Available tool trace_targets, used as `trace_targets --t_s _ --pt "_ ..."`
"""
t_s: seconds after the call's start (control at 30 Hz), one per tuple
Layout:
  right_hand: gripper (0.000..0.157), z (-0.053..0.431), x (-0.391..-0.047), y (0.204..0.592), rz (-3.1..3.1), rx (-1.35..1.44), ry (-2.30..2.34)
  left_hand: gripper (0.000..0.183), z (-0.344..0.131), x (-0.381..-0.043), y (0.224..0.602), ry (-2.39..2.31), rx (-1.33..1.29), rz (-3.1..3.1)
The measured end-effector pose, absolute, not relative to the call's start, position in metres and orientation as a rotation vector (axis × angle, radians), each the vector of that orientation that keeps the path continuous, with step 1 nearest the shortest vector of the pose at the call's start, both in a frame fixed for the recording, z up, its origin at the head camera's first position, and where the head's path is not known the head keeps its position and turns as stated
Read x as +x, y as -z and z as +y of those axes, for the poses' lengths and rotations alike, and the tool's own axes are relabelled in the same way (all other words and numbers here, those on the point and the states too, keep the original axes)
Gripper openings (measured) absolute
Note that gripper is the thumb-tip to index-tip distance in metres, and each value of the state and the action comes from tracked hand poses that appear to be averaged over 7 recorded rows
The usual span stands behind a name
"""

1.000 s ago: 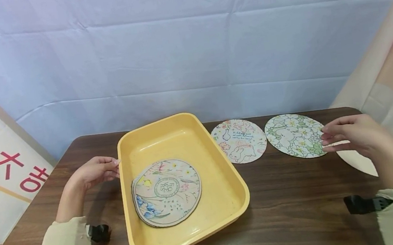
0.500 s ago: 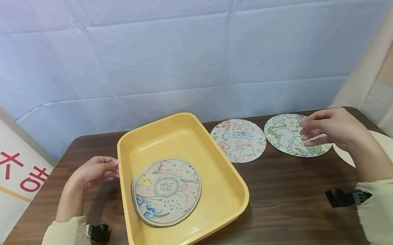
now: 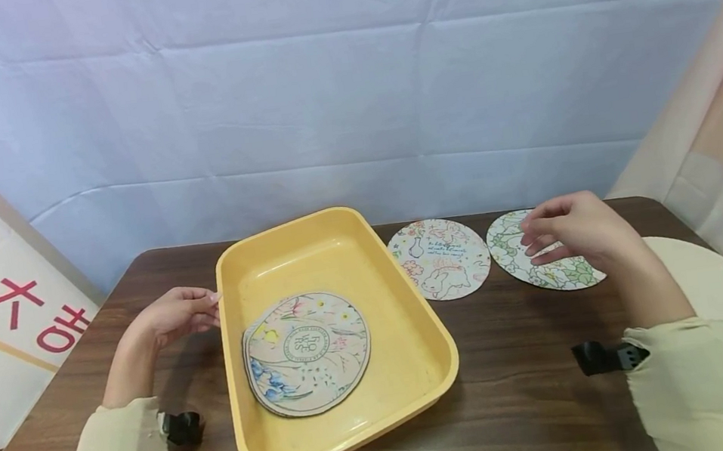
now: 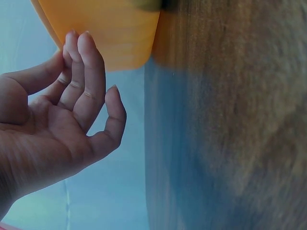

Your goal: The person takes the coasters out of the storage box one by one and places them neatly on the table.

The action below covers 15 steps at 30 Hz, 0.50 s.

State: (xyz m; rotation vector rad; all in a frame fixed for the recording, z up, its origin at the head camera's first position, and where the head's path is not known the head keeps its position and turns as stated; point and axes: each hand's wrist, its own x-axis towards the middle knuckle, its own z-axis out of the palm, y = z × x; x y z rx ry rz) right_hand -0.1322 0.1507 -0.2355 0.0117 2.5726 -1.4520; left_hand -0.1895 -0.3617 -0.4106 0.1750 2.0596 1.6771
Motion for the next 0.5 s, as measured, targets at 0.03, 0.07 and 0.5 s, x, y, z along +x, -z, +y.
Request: trace_targets --t_s 0.03,0.07,0.5 --pt "0.017 0.148 -0.133 0.235 2.57 0.007 1.451 0.03 -0.362 -0.189 0.41 -1.676 0.179 2.06" --pt "0.017 0.146 -0.134 0.235 2.565 0.004 1.45 0.03 -0.362 -0.189 0.41 -1.674 0.182 2.061" --pt "0.017 0.112 -0.139 0.229 2.618 0.02 1.325 0.028 -0.362 -0.191 0.412 -1.684 0.191 2.047"
